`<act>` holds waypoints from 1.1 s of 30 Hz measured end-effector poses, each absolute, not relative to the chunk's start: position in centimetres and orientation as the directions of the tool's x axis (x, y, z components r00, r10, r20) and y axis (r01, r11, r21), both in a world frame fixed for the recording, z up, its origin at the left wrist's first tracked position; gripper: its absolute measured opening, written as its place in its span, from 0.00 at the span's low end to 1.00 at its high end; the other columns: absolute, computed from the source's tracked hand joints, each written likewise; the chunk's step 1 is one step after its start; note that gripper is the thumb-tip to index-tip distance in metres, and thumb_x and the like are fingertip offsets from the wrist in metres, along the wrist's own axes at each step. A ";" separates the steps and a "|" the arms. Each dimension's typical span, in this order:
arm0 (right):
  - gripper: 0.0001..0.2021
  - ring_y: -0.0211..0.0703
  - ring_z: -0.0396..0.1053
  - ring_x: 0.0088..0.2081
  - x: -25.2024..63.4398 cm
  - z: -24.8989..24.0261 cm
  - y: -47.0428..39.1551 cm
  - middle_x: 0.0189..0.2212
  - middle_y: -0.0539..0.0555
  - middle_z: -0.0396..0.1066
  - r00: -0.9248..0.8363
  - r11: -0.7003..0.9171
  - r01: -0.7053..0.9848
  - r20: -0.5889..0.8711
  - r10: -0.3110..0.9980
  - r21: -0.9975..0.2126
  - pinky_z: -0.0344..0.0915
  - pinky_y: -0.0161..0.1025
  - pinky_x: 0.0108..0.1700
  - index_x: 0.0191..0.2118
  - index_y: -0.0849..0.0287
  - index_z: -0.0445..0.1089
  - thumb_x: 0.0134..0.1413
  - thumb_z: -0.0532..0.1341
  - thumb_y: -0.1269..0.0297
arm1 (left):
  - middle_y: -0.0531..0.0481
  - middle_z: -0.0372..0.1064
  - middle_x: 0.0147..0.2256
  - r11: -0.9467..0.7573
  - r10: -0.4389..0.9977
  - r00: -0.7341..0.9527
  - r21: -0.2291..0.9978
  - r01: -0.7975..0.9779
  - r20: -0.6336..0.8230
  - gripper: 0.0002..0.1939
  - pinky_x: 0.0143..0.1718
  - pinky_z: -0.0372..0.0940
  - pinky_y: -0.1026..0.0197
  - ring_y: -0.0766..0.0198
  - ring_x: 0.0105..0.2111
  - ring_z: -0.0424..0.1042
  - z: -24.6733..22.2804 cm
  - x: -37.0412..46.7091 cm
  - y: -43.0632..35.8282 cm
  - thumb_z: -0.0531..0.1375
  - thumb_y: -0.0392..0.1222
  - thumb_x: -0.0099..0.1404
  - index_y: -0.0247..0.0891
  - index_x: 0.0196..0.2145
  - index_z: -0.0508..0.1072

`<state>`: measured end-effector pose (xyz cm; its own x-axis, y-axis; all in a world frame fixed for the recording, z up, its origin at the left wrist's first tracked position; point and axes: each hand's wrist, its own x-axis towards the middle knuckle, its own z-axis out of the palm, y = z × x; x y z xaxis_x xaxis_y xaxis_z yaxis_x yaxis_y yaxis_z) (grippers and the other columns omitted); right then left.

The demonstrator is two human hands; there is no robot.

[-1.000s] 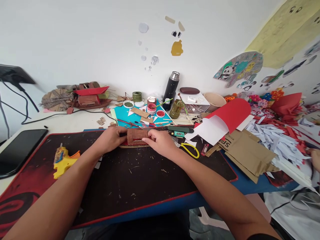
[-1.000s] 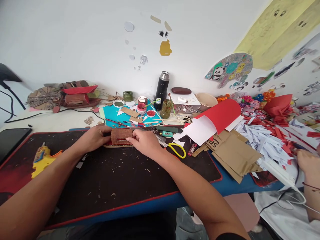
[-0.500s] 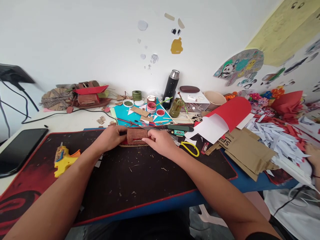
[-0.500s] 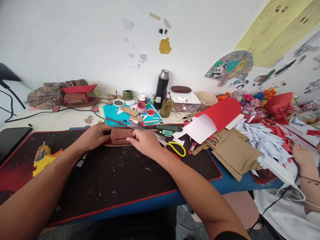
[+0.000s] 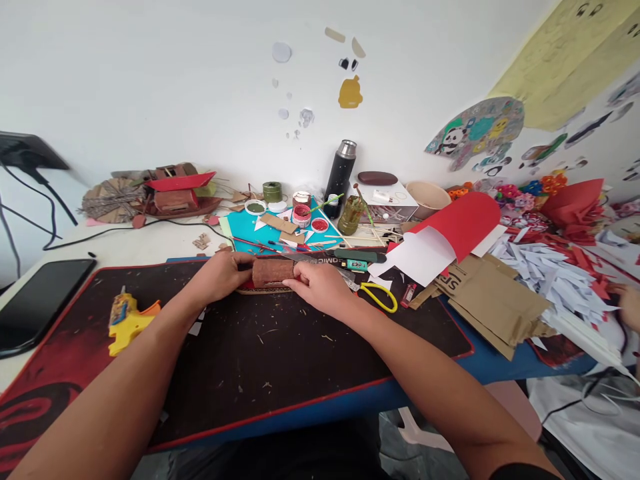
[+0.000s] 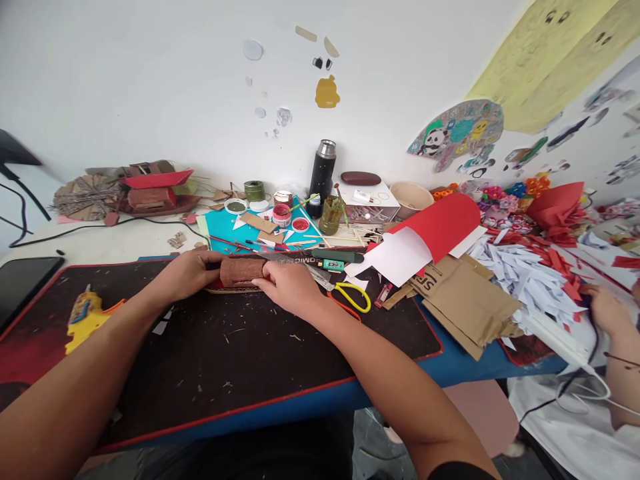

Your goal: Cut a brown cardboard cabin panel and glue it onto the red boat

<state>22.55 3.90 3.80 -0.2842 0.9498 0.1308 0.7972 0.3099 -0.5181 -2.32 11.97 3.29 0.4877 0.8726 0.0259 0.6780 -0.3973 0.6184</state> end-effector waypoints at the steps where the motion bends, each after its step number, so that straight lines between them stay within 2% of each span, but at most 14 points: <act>1: 0.12 0.40 0.63 0.27 22.5 3.8 3.9 0.23 0.47 0.70 -0.282 0.309 0.796 0.132 0.950 -0.521 0.45 0.38 0.31 0.34 0.56 0.70 0.67 0.67 0.56 | 0.49 0.82 0.32 -0.394 0.874 0.486 0.620 0.679 0.023 0.21 0.36 0.69 0.59 0.52 0.33 0.77 3.2 -2.3 12.0 0.58 0.57 0.60 0.45 0.40 0.86; 12: 0.12 0.39 0.62 0.25 22.5 4.0 3.5 0.22 0.46 0.68 -0.240 0.267 0.779 0.124 0.963 -0.567 0.44 0.38 0.31 0.34 0.56 0.72 0.66 0.67 0.55 | 0.50 0.82 0.31 -0.366 0.882 0.472 0.622 0.692 -0.005 0.21 0.34 0.69 0.59 0.51 0.32 0.77 3.2 -2.2 12.1 0.59 0.57 0.60 0.44 0.39 0.86; 25: 0.10 0.38 0.62 0.24 22.5 4.1 3.0 0.22 0.45 0.70 -0.216 0.235 0.761 0.105 0.971 -0.605 0.46 0.38 0.31 0.36 0.55 0.75 0.66 0.67 0.55 | 0.49 0.84 0.36 -0.368 0.879 0.477 0.640 0.675 0.003 0.21 0.37 0.69 0.59 0.50 0.37 0.78 3.4 -2.1 11.8 0.59 0.56 0.59 0.44 0.39 0.86; 29: 0.11 0.39 0.64 0.25 22.6 4.2 2.9 0.23 0.47 0.72 -0.215 0.247 0.726 0.128 0.968 -0.642 0.50 0.38 0.31 0.36 0.55 0.78 0.68 0.64 0.56 | 0.50 0.84 0.37 -0.377 0.872 0.489 0.648 0.662 0.009 0.21 0.38 0.70 0.59 0.50 0.37 0.78 3.4 -2.1 11.7 0.59 0.57 0.60 0.45 0.40 0.86; 33: 0.10 0.41 0.69 0.29 23.1 3.9 2.7 0.28 0.49 0.77 -0.129 0.211 0.622 0.168 0.977 -0.754 0.57 0.37 0.35 0.38 0.54 0.80 0.67 0.63 0.57 | 0.50 0.84 0.36 -0.381 0.871 0.491 0.650 0.657 0.014 0.21 0.37 0.70 0.59 0.50 0.37 0.78 3.3 -2.2 11.7 0.58 0.57 0.61 0.46 0.39 0.86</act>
